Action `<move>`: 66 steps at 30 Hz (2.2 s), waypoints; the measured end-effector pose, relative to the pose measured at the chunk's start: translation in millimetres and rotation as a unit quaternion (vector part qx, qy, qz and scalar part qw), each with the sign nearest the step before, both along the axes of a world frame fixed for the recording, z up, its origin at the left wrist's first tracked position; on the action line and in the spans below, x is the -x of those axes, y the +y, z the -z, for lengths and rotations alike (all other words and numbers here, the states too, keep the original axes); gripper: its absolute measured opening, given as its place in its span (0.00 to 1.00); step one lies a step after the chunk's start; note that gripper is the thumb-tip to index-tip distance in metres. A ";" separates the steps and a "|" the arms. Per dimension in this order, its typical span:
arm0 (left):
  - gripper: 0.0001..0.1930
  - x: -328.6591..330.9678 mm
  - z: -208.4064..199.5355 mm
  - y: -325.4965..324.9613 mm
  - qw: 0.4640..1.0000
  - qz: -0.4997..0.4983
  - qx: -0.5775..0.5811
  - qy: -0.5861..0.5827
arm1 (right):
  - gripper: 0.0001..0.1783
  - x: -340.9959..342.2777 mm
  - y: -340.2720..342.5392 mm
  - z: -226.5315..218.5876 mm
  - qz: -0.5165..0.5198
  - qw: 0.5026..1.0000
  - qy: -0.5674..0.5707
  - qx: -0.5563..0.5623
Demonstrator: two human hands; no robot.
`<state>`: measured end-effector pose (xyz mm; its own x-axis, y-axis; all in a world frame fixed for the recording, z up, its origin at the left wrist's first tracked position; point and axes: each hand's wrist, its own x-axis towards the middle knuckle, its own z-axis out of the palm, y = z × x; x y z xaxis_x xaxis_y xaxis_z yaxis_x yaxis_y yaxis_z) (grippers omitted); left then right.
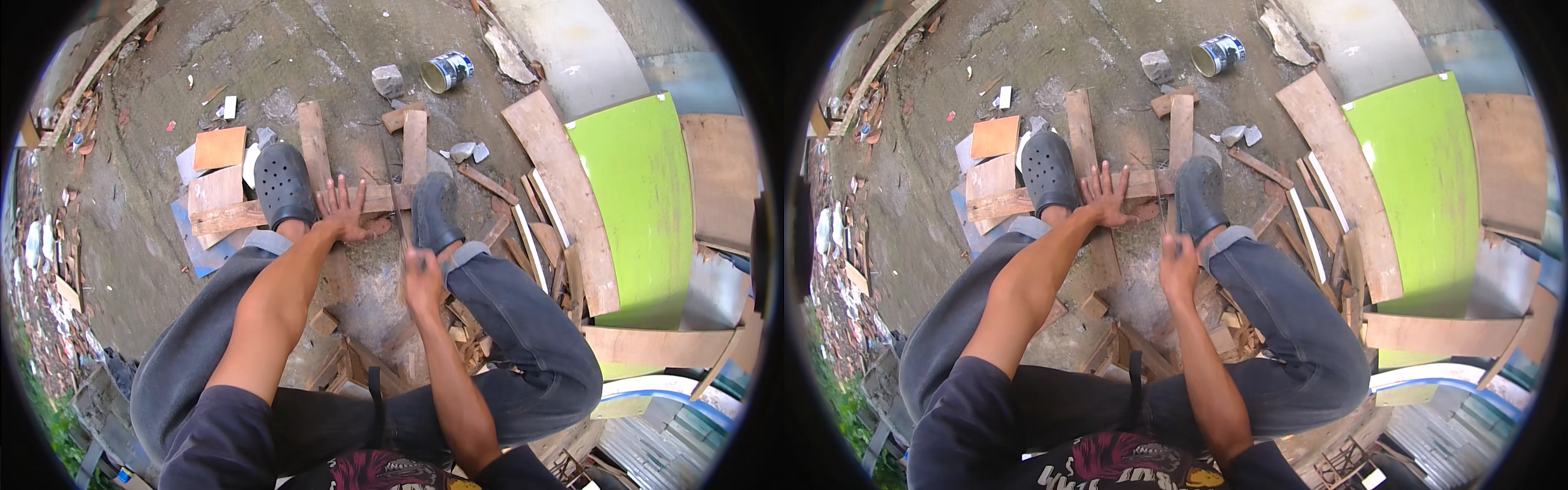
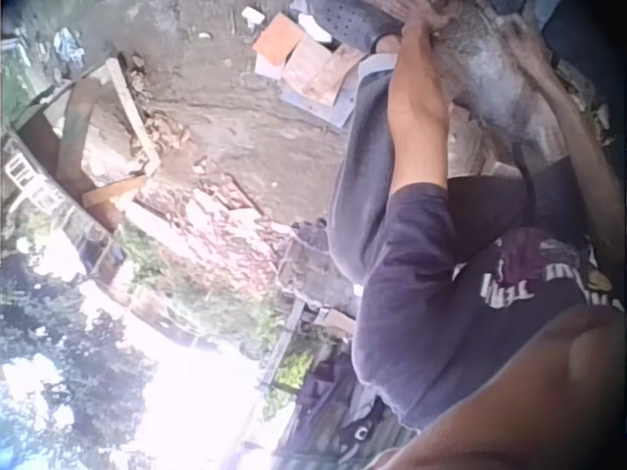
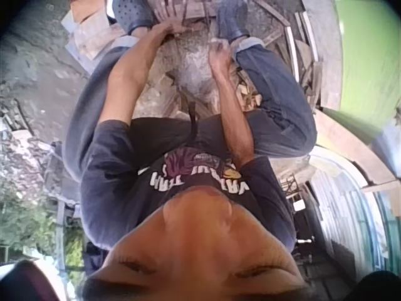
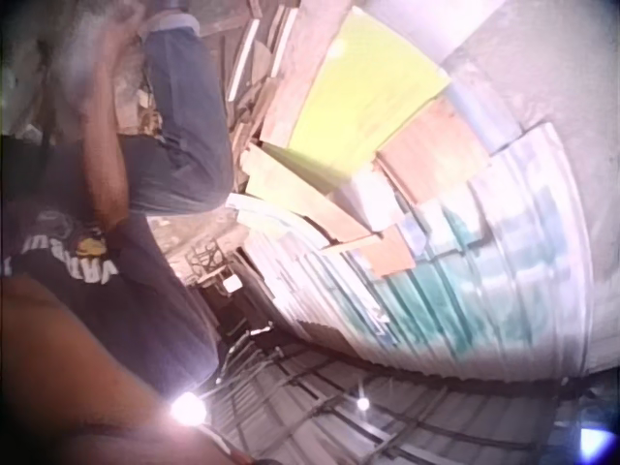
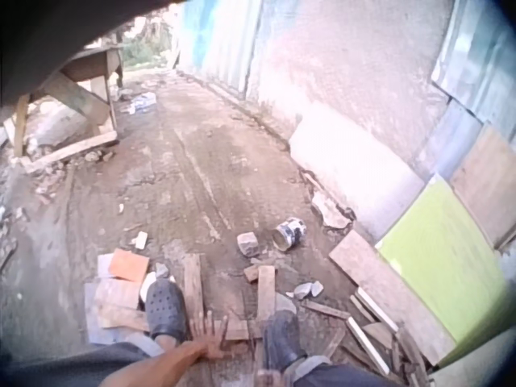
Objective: The person sits cross-legged on the ground and uses a hand saw to cut a small wooden plank. They hold the plank with their left hand and saw with their right hand, then assemble the cut pieces into a small frame.
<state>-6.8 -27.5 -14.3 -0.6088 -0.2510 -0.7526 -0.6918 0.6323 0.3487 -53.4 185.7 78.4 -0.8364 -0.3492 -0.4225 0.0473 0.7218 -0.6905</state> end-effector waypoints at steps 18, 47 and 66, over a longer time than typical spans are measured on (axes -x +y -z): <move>0.73 4.6 -10.8 3.0 1.000 -0.012 -0.012 -0.003 | 0.20 -46.5 58.3 -77.6 0.032 0.996 -0.082 -0.033; 0.73 -0.7 -11.4 5.2 1.000 -0.010 -0.010 -0.005 | 0.19 -27.6 52.4 -12.4 -0.050 0.993 0.105 0.025; 0.74 0.7 -3.4 10.8 0.999 -0.019 -0.027 0.013 | 0.19 16.7 -21.2 17.8 0.037 0.998 -0.047 0.001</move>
